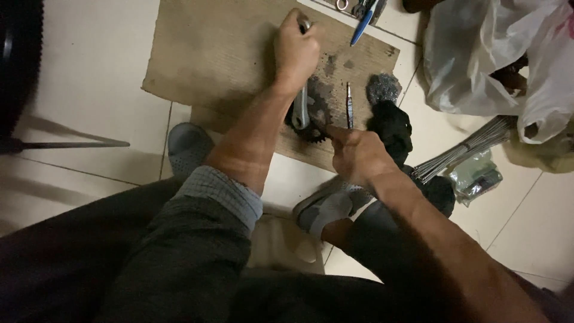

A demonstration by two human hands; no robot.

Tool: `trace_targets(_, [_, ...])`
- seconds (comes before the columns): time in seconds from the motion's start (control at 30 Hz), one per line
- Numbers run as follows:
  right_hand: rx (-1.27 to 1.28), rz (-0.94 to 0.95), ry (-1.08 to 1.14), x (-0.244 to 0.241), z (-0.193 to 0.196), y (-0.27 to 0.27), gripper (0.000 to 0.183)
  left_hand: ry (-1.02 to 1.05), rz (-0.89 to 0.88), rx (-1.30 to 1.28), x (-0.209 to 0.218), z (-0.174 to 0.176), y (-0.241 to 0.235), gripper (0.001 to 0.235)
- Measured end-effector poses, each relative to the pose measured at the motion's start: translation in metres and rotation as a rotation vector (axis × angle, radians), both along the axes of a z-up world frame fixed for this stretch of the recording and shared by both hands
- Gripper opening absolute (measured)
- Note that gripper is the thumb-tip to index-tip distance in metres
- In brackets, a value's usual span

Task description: The person cleans a bicycle chainring by scrubbing it with a wire brush and wiping it with a cloth. They then use a wrench to hold the chainring while continuing to scrub it with the brush.

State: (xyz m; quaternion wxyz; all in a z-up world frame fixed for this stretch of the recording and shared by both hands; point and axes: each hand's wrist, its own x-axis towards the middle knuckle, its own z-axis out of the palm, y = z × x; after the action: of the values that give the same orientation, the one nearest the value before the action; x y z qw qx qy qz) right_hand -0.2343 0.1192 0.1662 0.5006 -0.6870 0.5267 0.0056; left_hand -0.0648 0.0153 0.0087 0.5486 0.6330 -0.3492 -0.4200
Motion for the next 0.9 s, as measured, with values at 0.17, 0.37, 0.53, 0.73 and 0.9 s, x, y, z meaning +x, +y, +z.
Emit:
trace_targets(0.17, [-0.094,0.601,0.869,0.045,0.016,0.000,0.045,-0.028,-0.055,0.024,0.000,0.032,0.009,0.013])
trace_targets(0.37, [-0.044,0.545,0.682,0.015,0.022,-0.010,0.049,-0.118,0.161,0.000,0.008,0.005,0.001,0.010])
trace_targets(0.53, [-0.116,0.338,0.548,0.016,0.043,0.008,0.048,-0.154,0.135,0.047,0.005,0.008,0.001,0.009])
trace_targets(0.73, [-0.041,0.351,0.791,0.043,0.040,0.013,0.057,-0.156,0.166,0.002,0.005,0.000,0.002,0.010])
trace_targets(0.9, [0.081,0.328,0.856,0.035,0.044,0.003,0.059,-0.128,0.070,0.086,0.006,0.009,0.001,0.006])
